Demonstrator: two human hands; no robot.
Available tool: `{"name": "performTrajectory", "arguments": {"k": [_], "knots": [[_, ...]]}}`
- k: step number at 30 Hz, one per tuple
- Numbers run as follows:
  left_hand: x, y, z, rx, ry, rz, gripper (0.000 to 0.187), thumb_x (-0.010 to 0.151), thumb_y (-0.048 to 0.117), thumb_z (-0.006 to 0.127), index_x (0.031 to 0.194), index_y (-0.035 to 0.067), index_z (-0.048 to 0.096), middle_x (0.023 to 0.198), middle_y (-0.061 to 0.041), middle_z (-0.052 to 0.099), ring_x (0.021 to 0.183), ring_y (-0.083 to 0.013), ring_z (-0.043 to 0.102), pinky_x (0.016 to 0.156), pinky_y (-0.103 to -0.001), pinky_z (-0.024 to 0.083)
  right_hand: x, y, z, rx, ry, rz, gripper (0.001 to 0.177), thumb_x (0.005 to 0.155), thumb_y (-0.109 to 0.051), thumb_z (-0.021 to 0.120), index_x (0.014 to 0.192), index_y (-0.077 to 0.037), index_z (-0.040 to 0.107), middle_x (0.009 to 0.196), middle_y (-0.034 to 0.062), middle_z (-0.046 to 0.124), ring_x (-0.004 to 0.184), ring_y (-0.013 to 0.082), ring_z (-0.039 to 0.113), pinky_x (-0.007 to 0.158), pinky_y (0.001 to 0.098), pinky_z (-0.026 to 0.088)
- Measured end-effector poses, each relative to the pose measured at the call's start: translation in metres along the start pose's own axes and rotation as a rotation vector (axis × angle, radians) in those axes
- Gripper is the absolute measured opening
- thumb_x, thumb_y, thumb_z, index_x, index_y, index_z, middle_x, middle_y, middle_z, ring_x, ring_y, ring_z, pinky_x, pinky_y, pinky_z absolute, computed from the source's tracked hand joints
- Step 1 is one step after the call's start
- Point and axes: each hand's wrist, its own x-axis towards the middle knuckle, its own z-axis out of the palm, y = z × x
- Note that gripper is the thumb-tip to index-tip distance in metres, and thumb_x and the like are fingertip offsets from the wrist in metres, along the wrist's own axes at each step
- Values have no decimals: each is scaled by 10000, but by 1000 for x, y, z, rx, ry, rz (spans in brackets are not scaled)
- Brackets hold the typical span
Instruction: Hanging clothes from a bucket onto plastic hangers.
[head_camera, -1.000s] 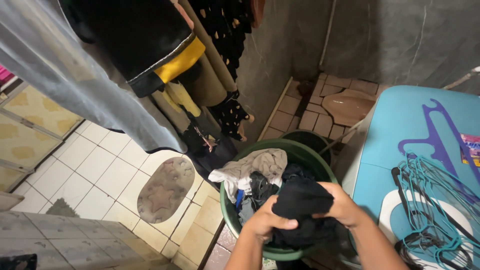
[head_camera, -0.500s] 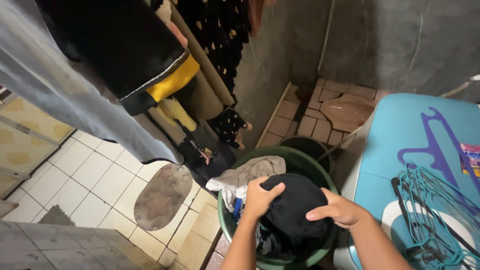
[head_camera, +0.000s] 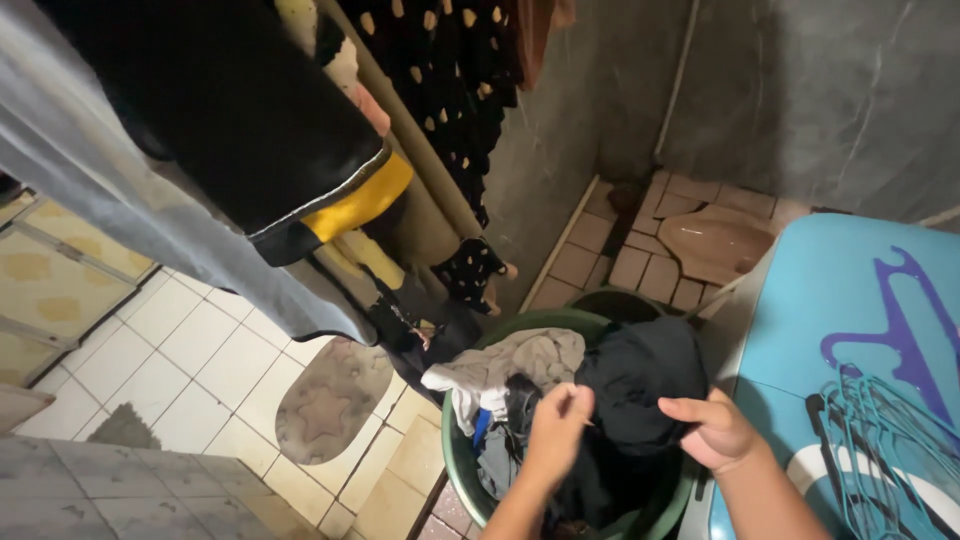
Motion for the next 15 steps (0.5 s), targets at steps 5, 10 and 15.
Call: {"name": "performTrajectory", "arguments": {"k": [5, 10, 15], "knots": [[0, -2, -10, 79, -32, -22, 288, 950, 161, 735, 736, 61, 571, 671, 74, 516, 635, -29, 433, 581, -234, 359, 6, 10, -9, 125, 37, -41, 582, 833, -34, 679, 1391, 66, 550, 1366, 213, 634, 1256, 399, 592, 1082, 549, 422], [-4, -43, -9, 156, -57, 6, 309, 917, 133, 773, 702, 84, 557, 639, 86, 473, 610, -21, 397, 550, -238, 326, 10, 2, 11, 501, -32, -215, 584, 878, -146, 673, 1411, 50, 538, 1427, 233, 601, 1317, 445, 546, 1122, 602, 358], [-20, 17, 8, 103, -190, -89, 273, 875, 119, 797, 753, 82, 555, 678, 68, 534, 619, -26, 476, 575, -224, 385, 14, 15, -26, 678, -51, -163, 596, 958, -193, 648, 1475, 74, 517, 1458, 268, 575, 1296, 454, 550, 1122, 582, 364]]}}
